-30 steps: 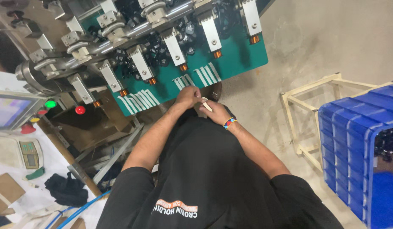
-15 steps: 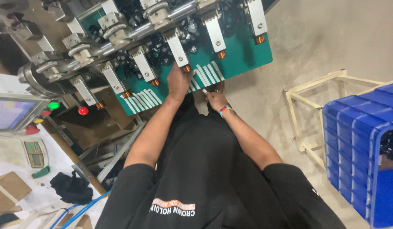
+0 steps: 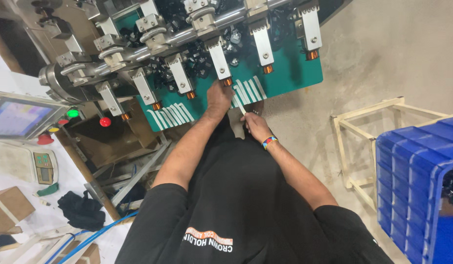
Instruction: The person wipes their hands and the machine area with a black cloth, then loads small components into the stations of a benchtop machine and pulls its red-handled lever to process them. They use scissors to trim material from a part, place processed components aside, and continue loading and cycling parts through the machine.
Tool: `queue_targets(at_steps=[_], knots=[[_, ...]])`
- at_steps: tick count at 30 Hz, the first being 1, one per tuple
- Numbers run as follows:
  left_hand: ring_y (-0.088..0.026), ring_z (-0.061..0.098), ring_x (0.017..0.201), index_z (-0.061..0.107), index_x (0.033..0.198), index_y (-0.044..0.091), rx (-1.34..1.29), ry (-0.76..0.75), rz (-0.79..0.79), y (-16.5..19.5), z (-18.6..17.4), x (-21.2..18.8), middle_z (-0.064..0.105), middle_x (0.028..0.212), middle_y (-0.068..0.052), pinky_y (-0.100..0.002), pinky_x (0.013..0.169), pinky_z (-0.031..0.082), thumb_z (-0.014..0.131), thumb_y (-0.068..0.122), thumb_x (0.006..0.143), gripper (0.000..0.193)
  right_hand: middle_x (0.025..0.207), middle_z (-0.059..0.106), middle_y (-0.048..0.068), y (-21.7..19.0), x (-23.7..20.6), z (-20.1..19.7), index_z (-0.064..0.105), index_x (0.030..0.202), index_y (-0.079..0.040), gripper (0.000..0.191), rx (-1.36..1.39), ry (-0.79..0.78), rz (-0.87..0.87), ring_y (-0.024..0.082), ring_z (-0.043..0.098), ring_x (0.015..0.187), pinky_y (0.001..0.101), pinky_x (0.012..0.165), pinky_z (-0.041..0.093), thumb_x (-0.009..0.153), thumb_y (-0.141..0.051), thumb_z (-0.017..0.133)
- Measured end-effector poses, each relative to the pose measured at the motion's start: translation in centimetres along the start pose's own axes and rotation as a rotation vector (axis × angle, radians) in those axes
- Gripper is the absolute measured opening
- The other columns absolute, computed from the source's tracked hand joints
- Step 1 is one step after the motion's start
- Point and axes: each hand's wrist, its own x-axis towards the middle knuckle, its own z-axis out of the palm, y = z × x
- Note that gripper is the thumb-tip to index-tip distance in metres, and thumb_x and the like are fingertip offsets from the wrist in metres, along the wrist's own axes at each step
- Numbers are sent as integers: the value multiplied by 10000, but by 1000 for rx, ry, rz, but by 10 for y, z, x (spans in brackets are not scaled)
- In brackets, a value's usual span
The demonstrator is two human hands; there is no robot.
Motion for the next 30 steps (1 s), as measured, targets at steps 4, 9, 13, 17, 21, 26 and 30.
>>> queue_targets(at_steps=[4,9,13,17,21,26,30], knots=[[-416,675,931,639,1099,26,-98,-33,-105,8,-7,10,698,970,-187,-498,777,540,807,118,701,441,742,695,91,-2,26,9,735,902,-2,462,-71,39,163,206,669,696,362,659,509,1061,-377,517],[-385,675,944,623,1132,59,91,81,13,-11,-22,-28,681,1051,-175,-465,779,536,875,219,755,481,846,726,159,2,16,18,727,960,-23,384,-524,-24,-56,324,701,810,419,720,521,1021,-378,595],[-334,689,865,643,1029,73,-150,-271,-216,-43,-30,-79,675,908,-114,-436,751,548,938,288,660,519,908,717,201,-1,-12,31,688,1069,-30,354,-426,-181,-347,387,712,851,439,734,542,937,-359,688],[-320,690,866,696,821,77,-28,-397,-193,-65,-31,-93,687,884,-109,-439,736,539,929,295,664,355,958,718,174,-3,-25,52,677,1139,-10,347,-343,-281,-553,337,709,856,407,740,542,997,-327,669],[-316,706,842,676,846,76,309,-233,-41,-74,-46,-64,704,929,-109,-460,717,532,830,223,862,213,781,617,87,4,-19,75,703,1093,-23,377,5,-251,28,159,580,675,343,638,490,1103,-351,517],[-289,735,810,639,927,28,-344,-127,-250,-72,-60,-22,695,832,-137,-401,719,583,722,96,888,114,844,704,56,14,12,97,715,1001,-14,363,-7,52,-260,123,623,727,326,680,515,1075,-306,513],[-266,750,834,617,965,10,-333,-194,-221,-78,-69,-12,691,871,-122,-364,718,600,748,53,818,201,796,697,75,3,32,113,728,998,-20,376,-258,-30,178,148,642,692,340,662,519,1039,-356,563]])
